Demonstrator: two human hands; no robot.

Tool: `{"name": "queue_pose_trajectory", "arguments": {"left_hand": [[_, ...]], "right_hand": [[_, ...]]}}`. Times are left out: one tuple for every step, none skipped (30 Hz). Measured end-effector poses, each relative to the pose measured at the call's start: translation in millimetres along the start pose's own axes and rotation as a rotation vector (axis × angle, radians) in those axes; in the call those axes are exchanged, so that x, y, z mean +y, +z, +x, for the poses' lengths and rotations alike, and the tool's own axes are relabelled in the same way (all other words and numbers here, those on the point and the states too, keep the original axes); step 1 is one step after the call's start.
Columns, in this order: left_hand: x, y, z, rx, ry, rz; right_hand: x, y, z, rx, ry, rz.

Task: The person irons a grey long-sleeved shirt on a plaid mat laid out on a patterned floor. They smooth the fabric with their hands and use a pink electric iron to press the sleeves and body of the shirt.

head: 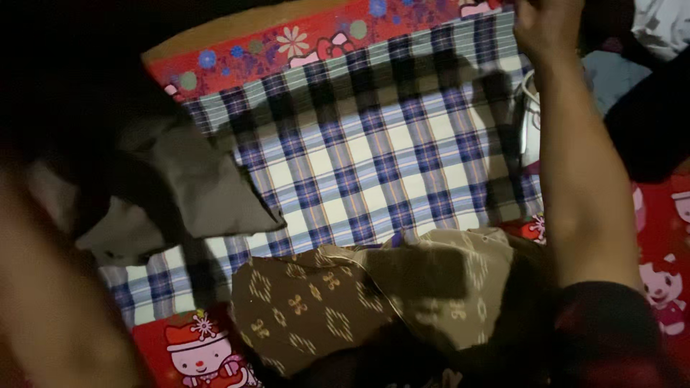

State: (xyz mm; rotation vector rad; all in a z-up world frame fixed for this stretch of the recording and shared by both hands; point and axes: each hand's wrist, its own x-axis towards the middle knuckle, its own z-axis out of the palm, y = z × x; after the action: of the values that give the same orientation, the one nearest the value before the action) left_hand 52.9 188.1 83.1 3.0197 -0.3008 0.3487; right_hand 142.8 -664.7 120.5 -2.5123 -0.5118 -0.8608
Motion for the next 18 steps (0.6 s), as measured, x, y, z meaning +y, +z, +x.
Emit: {"name": "queue_pose_trajectory", "arguments": {"left_hand": [[10.3, 1.1, -14.6, -0.016, 0.019, 0.034], [26.0, 6.4, -31.8, -0.034, 0.044, 0.054], [41.1, 12.6, -48.5, -0.047, 0.071, 0.077], [58.0, 20.1, -66.7, -0.067, 0.089, 0.086], [73.2, 26.7, -82.9, -0.087, 0.110, 0.093], [87.2, 32.3, -98.1, -0.095, 0.109, 0.098], [99.5, 37.0, -110.5, -0.102, 0.110, 0.099], [109.5, 41.4, -117.6, -0.100, 0.102, 0.104], [120.2, 46.5, -123.5, -0.096, 0.085, 0.106], [126.7, 49.2, -127.6, -0.086, 0.058, 0.119], [132.6, 50.8, -131.1, -0.076, 0.030, 0.132], [136.7, 51.2, -131.7, -0.062, 0.005, 0.146], [139.6, 50.6, -130.2, -0.046, -0.021, 0.139], [141.8, 50.5, -126.3, -0.030, -0.045, 0.131], [145.6, 49.0, -123.4, -0.015, -0.069, 0.123], [151.4, 46.7, -119.6, -0.013, -0.070, 0.096], [158.9, 43.6, -117.3, -0.011, -0.072, 0.069], [167.7, 41.2, -116.8, -0.012, -0.075, 0.044]], "right_hand": [[-8.3, 0.8, -8.6, 0.075, -0.094, 0.066], [-12.8, 6.1, -21.9, 0.086, -0.029, 0.041], [-16.2, 17.3, -42.0, 0.097, 0.036, 0.015], [-15.5, 30.2, -64.8, 0.010, 0.406, 0.275], [-11.0, 43.6, -85.9, -0.084, 0.776, 0.533], [-6.6, 53.8, -108.5, -0.143, 0.875, 0.424], [-2.9, 62.6, -130.9, -0.202, 0.969, 0.311], [4.6, 74.3, -142.9, -0.119, 1.065, 0.489], [11.9, 82.7, -153.8, -0.032, 1.158, 0.667], [19.9, 88.8, -162.4, 0.060, 1.249, 0.848], [28.8, 91.0, -167.5, 0.063, 1.290, 1.007], [36.5, 91.7, -169.7, 0.071, 1.325, 1.168], [42.8, 92.5, -171.5, 0.080, 1.357, 1.330], [47.2, 94.5, -173.8, 0.106, 1.453, 1.302], [50.9, 97.2, -174.6, 0.134, 1.547, 1.270], [56.6, 98.6, -171.9, 0.166, 1.633, 1.236], [62.1, 98.2, -171.5, 0.033, 1.546, 0.894], [65.1, 99.2, -174.1, -0.092, 1.439, 0.558]]}}
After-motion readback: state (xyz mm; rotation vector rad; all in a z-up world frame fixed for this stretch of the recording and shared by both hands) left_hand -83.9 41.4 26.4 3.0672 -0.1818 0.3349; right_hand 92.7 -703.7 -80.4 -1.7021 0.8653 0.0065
